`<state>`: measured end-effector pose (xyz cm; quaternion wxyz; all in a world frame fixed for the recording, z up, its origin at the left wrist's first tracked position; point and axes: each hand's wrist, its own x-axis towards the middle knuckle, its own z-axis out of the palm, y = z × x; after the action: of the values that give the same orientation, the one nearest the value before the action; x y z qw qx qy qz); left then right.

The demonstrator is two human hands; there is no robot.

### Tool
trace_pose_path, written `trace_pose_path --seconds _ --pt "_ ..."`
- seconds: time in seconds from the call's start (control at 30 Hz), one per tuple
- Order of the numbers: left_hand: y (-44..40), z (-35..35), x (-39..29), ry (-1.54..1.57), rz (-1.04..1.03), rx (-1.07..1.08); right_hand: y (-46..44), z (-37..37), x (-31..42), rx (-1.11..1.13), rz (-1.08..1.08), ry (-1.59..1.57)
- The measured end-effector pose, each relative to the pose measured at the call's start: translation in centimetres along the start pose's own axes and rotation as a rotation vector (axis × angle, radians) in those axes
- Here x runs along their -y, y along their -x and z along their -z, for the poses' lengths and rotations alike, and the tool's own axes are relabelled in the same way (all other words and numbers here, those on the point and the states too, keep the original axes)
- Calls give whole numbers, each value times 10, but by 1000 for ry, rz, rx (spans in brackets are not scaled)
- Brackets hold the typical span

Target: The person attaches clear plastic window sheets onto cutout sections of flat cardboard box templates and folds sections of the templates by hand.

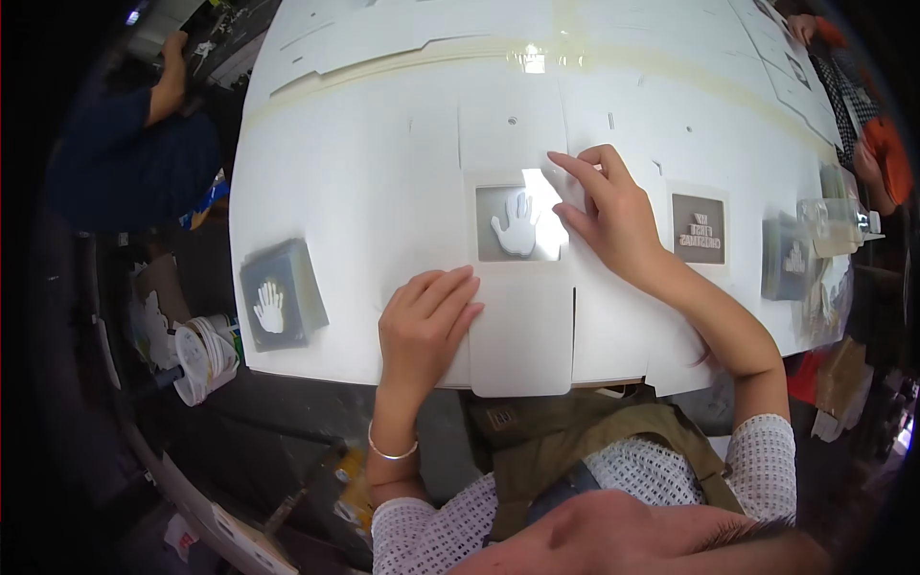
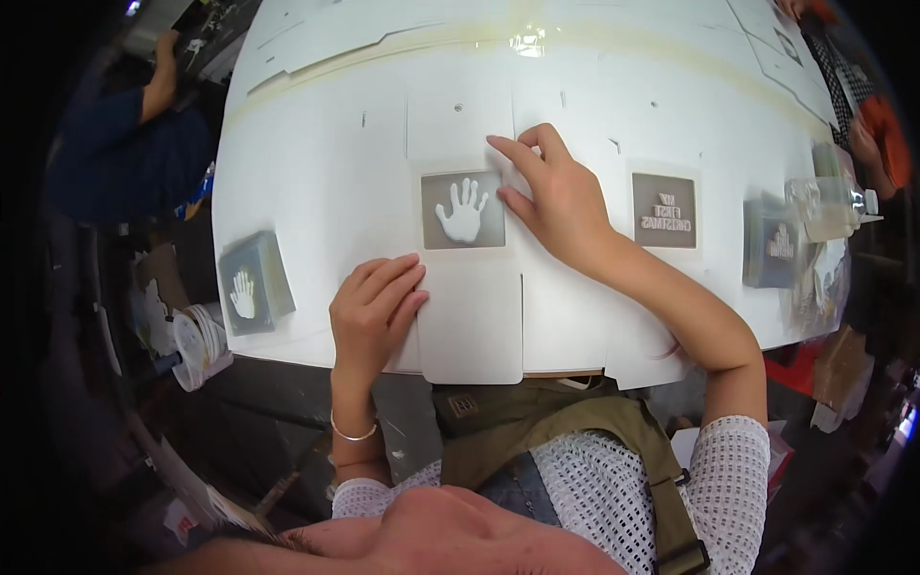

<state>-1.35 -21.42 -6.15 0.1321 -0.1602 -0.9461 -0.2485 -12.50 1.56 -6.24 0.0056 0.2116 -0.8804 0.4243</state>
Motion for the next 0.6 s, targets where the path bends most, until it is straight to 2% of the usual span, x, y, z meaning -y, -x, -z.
trace_pose_path --seconds 0.07,0.13,0.17,0.23,0.27,0.3,0.33,0.43,0.5,0.6 --pt "-1 5 -3 31 9 24 2 7 6 -92 108 149" --pt "-8 14 -3 51 24 34 8 23 3 -94 187 147" --pt "-13 21 -1 176 102 53 13 33 0 -82 245 152" --pt "-32 34 7 501 319 120 24 53 -5 -121 230 163" --pt "-46 36 15 860 524 78 29 63 -8 -143 177 156" --pt "-68 41 23 1021 517 3 35 72 -11 -158 123 150" --pt "-90 40 35 1309 559 -109 39 81 -15 -180 72 132" --pt "-161 18 98 1763 931 -428 50 100 -23 -225 1 103" --pt "-201 -4 138 1769 1094 -648 54 108 -29 -258 -33 94" --pt "-237 -26 174 1720 1034 -707 55 108 -40 -295 -80 65"
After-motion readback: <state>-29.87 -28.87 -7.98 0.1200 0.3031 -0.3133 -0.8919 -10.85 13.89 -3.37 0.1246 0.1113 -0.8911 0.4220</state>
